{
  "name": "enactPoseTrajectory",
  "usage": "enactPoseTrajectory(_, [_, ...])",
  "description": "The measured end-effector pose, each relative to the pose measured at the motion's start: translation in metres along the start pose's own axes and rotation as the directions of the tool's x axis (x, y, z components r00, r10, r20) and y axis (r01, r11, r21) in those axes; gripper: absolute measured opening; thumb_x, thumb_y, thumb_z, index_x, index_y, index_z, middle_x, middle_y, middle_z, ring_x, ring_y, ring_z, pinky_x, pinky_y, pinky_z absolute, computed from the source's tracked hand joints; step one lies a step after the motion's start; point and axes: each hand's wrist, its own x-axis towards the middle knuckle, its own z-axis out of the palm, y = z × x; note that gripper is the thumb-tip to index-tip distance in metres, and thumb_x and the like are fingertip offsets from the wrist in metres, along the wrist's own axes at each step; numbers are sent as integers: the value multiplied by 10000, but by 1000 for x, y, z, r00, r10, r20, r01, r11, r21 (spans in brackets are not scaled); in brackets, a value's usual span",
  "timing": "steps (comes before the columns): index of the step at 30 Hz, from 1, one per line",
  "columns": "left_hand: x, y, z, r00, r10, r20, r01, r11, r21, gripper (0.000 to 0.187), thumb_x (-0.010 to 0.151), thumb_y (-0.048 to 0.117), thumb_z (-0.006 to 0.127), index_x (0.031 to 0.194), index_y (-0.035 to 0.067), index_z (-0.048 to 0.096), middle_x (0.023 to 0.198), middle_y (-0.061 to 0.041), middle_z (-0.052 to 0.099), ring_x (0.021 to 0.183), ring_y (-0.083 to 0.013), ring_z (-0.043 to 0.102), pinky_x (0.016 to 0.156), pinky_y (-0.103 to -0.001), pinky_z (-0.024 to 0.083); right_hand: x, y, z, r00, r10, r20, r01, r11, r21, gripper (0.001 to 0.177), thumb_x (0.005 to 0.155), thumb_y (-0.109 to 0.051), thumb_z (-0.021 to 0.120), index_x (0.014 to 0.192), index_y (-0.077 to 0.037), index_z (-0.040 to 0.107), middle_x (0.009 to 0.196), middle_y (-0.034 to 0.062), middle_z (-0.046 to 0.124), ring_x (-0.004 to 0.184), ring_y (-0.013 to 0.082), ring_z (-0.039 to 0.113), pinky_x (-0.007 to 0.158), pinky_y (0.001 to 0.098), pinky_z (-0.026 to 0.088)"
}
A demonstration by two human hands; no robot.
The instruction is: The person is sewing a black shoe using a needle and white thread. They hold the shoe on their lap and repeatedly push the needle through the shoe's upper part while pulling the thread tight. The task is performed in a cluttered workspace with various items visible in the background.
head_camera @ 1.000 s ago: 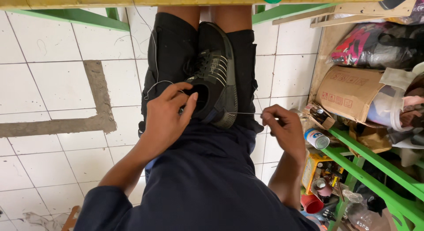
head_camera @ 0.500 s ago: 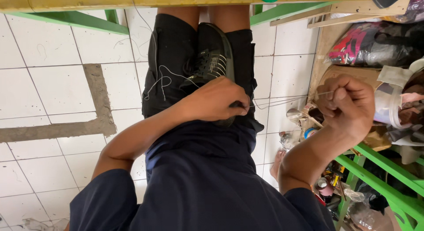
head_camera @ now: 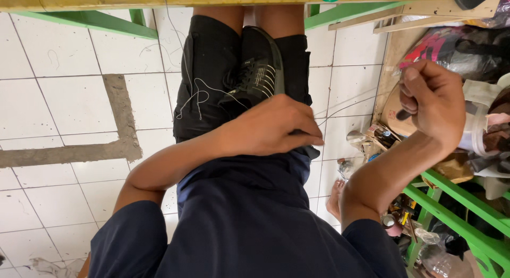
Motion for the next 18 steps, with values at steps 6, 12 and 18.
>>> enactPoseTrajectory(6, [44, 1, 12, 969, 23, 246, -16, 999, -32, 538, 1048, 450, 430, 804, 46, 689, 759, -63, 700, 609, -261, 644, 599, -411, 474, 26, -31, 15, 984, -159, 79, 164, 984, -71, 306, 1196, -319, 610, 1042, -57, 569, 742, 26, 440, 604, 78, 329, 525, 222, 241])
enactPoseTrajectory(12, [27, -21, 10, 928, -311, -205, 362, 882, 301, 457, 977, 433, 710, 1249, 110, 534, 1075, -116, 690, 680, -366, 641, 582, -507, 480, 23, -65, 42, 891, -439, 120, 455, 851, -264, 373, 1240, -224, 577, 985, 45, 527, 702, 67, 406, 618, 121, 323, 623, 290, 260])
enactPoseTrajectory(18, [-2, -27, -11, 918, -244, -312, 285, 954, 90, 219, 1052, 153, 556, 904, 73, 696, 745, 18, 770, 647, -136, 738, 640, -286, 527, 19, -67, 100, 767, -641, -25, 405, 514, -756, 380, 1091, 67, 698, 1443, 35, 558, 1410, 242, 506, 846, 281, 633, 851, 434, 527])
